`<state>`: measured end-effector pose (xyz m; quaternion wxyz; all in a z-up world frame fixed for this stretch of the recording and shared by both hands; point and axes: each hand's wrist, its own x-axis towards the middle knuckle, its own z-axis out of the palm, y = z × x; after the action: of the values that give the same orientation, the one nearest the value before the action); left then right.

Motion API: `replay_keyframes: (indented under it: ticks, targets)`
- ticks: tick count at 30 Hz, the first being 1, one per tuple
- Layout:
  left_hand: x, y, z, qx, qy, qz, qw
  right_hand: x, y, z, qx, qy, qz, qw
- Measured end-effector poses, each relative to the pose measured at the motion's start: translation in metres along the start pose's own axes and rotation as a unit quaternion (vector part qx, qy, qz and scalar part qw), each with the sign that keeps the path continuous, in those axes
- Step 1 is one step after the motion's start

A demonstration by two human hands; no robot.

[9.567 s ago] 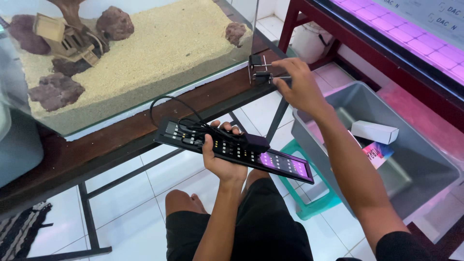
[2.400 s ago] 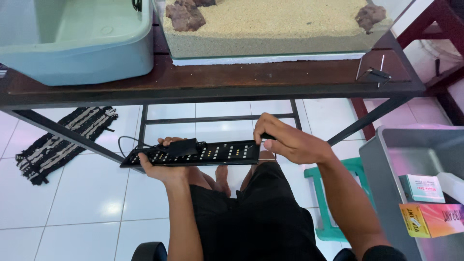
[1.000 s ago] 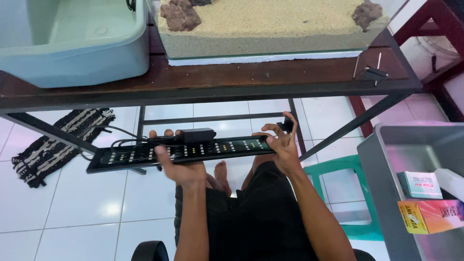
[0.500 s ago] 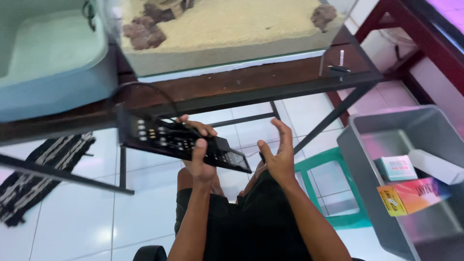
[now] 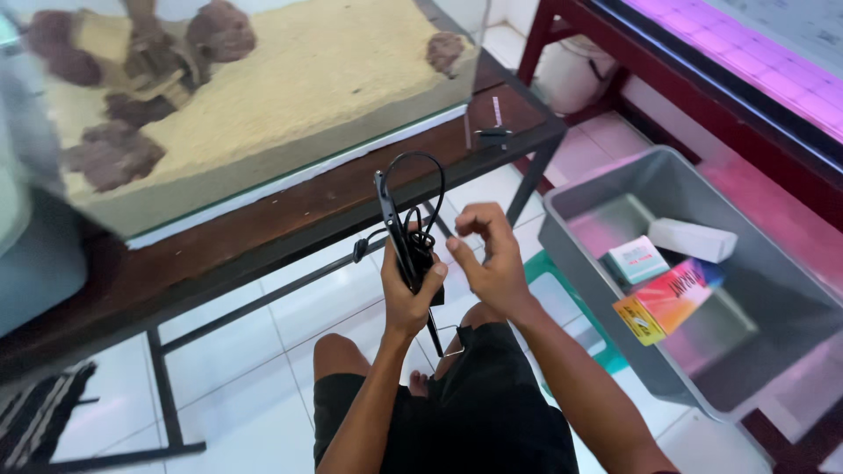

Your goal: The person removes an aquarium LED light from a table, takes a bracket out of a box, and attaches the bracket to the light.

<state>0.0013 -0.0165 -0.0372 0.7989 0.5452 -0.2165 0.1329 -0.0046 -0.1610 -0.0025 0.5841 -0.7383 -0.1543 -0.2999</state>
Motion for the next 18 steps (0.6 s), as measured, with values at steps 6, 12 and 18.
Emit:
replay_keyframes:
  ticks: [6, 12, 18]
  targets:
    - [0.012, -0.006, 0.022, 0.051, -0.054, -0.048, 0.996, 0.062, 0.017, -0.039, -0.179, 0.056, -0.079, 0.979]
    - [0.008, -0.013, 0.031, 0.070, -0.075, -0.079, 0.992, 0.107, 0.047, -0.064, -0.310, -0.020, -0.106, 0.945]
    - [-0.003, -0.033, 0.028, 0.049, -0.116, -0.089, 0.988, 0.126, 0.073, -0.066, -0.355, -0.082, -0.139, 0.921]
